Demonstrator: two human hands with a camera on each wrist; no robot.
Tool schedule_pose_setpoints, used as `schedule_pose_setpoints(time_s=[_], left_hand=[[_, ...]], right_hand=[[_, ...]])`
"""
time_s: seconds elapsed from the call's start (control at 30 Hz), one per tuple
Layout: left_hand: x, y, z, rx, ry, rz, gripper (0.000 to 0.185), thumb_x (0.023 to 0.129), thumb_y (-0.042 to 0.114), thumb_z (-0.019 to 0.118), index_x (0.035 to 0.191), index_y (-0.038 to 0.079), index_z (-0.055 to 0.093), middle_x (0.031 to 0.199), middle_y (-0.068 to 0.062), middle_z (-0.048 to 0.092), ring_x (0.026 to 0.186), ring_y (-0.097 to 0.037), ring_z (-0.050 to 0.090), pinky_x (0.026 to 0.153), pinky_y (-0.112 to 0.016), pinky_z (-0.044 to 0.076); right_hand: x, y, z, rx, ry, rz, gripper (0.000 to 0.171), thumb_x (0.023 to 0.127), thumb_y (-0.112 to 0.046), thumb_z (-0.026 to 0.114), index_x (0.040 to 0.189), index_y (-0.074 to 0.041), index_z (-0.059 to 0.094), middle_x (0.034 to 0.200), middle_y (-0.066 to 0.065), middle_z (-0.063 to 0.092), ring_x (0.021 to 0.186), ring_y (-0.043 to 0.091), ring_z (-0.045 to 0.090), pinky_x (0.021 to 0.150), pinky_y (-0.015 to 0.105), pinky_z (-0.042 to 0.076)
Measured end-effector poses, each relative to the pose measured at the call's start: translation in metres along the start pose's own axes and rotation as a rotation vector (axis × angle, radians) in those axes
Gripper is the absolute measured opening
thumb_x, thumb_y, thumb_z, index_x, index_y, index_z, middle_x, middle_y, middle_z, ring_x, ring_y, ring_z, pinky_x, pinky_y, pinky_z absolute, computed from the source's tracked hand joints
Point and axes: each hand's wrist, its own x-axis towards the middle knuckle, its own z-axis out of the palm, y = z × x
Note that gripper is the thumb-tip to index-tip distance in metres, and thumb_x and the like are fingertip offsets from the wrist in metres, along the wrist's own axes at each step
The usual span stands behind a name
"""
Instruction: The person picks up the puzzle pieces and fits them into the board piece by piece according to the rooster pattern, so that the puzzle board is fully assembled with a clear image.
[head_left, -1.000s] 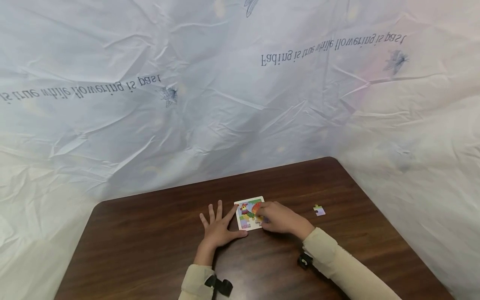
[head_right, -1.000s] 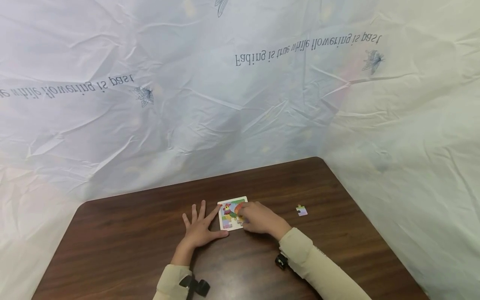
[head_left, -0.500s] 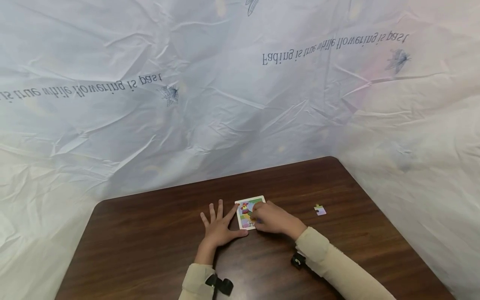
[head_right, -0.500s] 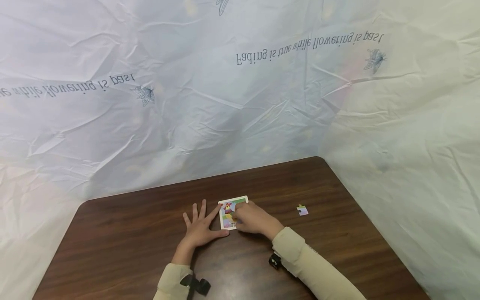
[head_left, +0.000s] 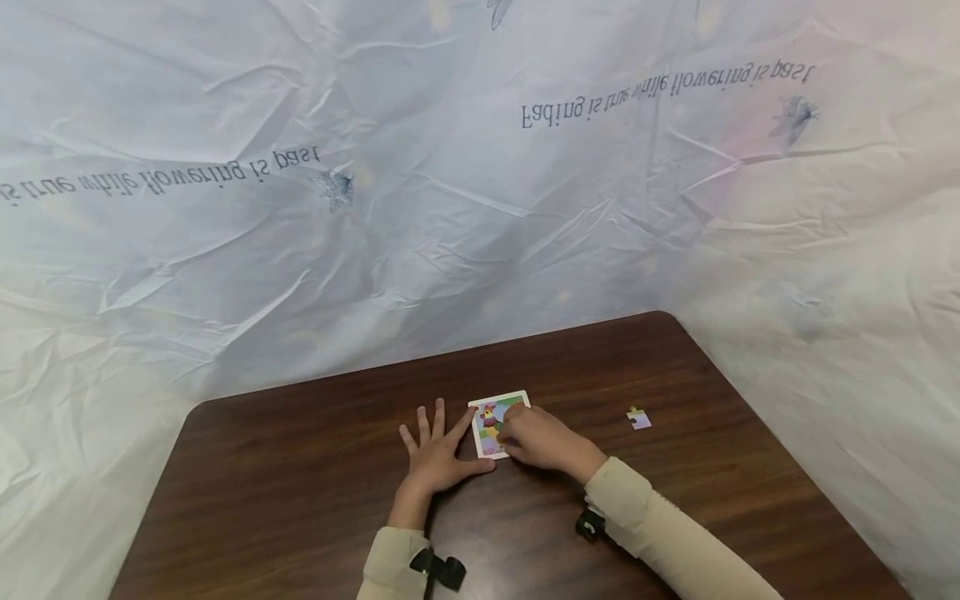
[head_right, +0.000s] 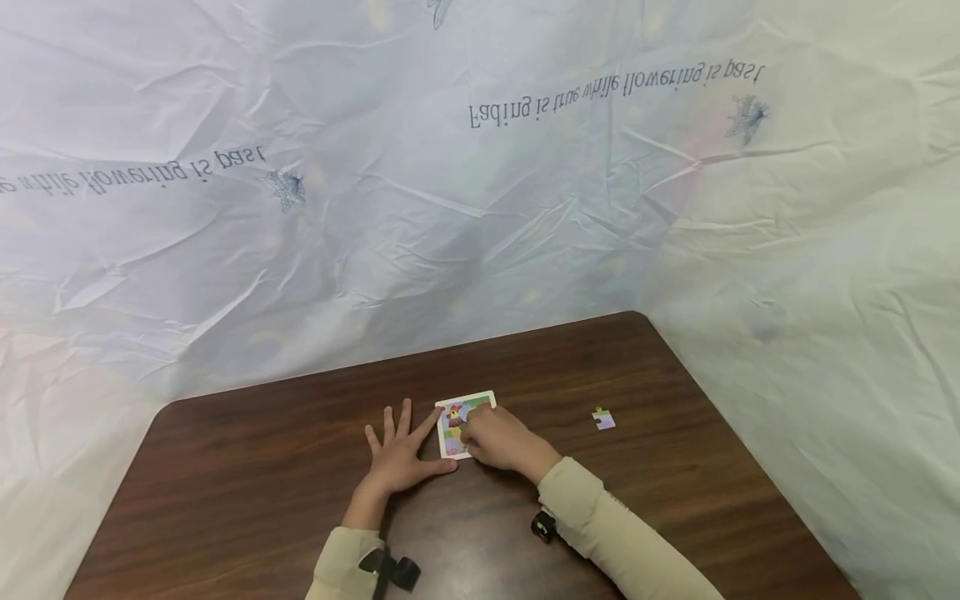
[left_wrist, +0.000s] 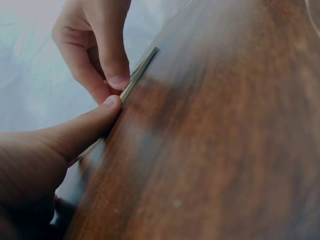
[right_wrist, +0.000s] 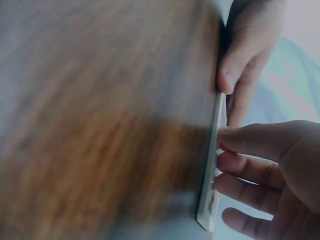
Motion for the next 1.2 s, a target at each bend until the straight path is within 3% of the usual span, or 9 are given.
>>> schedule_pose_setpoints(time_s=[0.17, 0.33, 0.43, 0.67, 0.8, 0.9, 1.07, 1.2], left_hand=[[0.0, 0.0, -0.002, 0.009, -0.007, -0.002, 0.104, 0.083, 0.069, 0.079, 0.168, 0.029, 0.034, 0.175, -0.024, -0.001, 0.157, -0.053, -0.015, 0.113, -0.079, -0.018], [-0.002, 0.002, -0.003, -0.005, -0.002, 0.006, 0.104, 0.083, 0.069, 0.08, 0.167, 0.027, 0.035, 0.175, -0.025, 0.001, 0.156, -0.054, -0.014, 0.113, -0.079, -0.018], [-0.004, 0.002, -0.002, -0.01, -0.001, -0.002, 0.105, 0.083, 0.069, 0.08, 0.168, 0.027, 0.035, 0.175, -0.025, 0.001, 0.157, -0.054, -0.014, 0.113, -0.079, -0.018], [-0.005, 0.001, -0.001, 0.005, 0.003, -0.015, 0.106, 0.082, 0.071, 0.08, 0.167, 0.029, 0.035, 0.175, -0.023, 0.001, 0.157, -0.054, -0.013, 0.113, -0.079, -0.017], [-0.002, 0.001, 0.001, 0.019, -0.002, -0.015, 0.106, 0.081, 0.072, 0.079, 0.168, 0.03, 0.034, 0.176, -0.022, 0.0, 0.157, -0.052, -0.015, 0.114, -0.078, -0.018], [-0.001, 0.0, 0.003, 0.02, -0.002, -0.006, 0.106, 0.081, 0.073, 0.078, 0.168, 0.03, 0.034, 0.175, -0.023, 0.001, 0.157, -0.052, -0.015, 0.114, -0.078, -0.019], [-0.001, -0.001, 0.003, 0.005, 0.004, 0.003, 0.105, 0.083, 0.071, 0.078, 0.168, 0.028, 0.034, 0.175, -0.024, 0.0, 0.157, -0.053, -0.015, 0.113, -0.078, -0.018], [-0.001, 0.0, 0.002, -0.01, 0.019, 0.015, 0.105, 0.082, 0.068, 0.081, 0.167, 0.027, 0.036, 0.175, -0.025, 0.0, 0.157, -0.054, -0.014, 0.113, -0.079, -0.017]], right_hand=[[-0.002, 0.001, 0.0, 0.059, 0.01, 0.018, 0.011, 0.097, -0.007, 0.075, 0.105, -0.008, 0.082, 0.099, 0.003, 0.074, 0.092, 0.017, 0.068, 0.08, 0.036, 0.059], [-0.016, 0.008, -0.005, 0.216, 0.119, 0.049, 0.018, 0.098, 0.001, 0.066, 0.108, -0.007, 0.079, 0.106, 0.004, 0.074, 0.09, 0.016, 0.065, 0.081, 0.04, 0.055], [-0.032, 0.018, -0.012, 0.244, 0.179, 0.091, 0.018, 0.099, 0.001, 0.065, 0.108, -0.007, 0.078, 0.105, 0.003, 0.073, 0.087, 0.016, 0.063, 0.08, 0.041, 0.054], [-0.1, 0.062, -0.036, 0.111, 0.175, 0.296, 0.022, 0.096, 0.002, 0.068, 0.115, -0.005, 0.076, 0.116, 0.011, 0.072, 0.11, 0.036, 0.067, 0.092, 0.058, 0.055], [-0.144, 0.085, -0.044, 0.144, 0.135, 0.419, 0.025, 0.095, 0.005, 0.071, 0.12, 0.0, 0.074, 0.12, 0.017, 0.07, 0.11, 0.04, 0.068, 0.088, 0.057, 0.057], [-0.164, 0.095, -0.044, 0.148, 0.117, 0.46, 0.029, 0.094, 0.003, 0.074, 0.123, 0.004, 0.072, 0.122, 0.02, 0.07, 0.111, 0.041, 0.067, 0.088, 0.057, 0.057], [-0.167, 0.103, -0.039, 0.142, 0.124, 0.447, 0.031, 0.094, 0.0, 0.075, 0.125, 0.004, 0.072, 0.126, 0.023, 0.069, 0.115, 0.043, 0.067, 0.093, 0.059, 0.056], [-0.162, 0.103, -0.037, 0.137, 0.145, 0.442, 0.022, 0.093, 0.003, 0.075, 0.115, 0.001, 0.075, 0.116, 0.017, 0.073, 0.102, 0.035, 0.07, 0.084, 0.052, 0.059]])
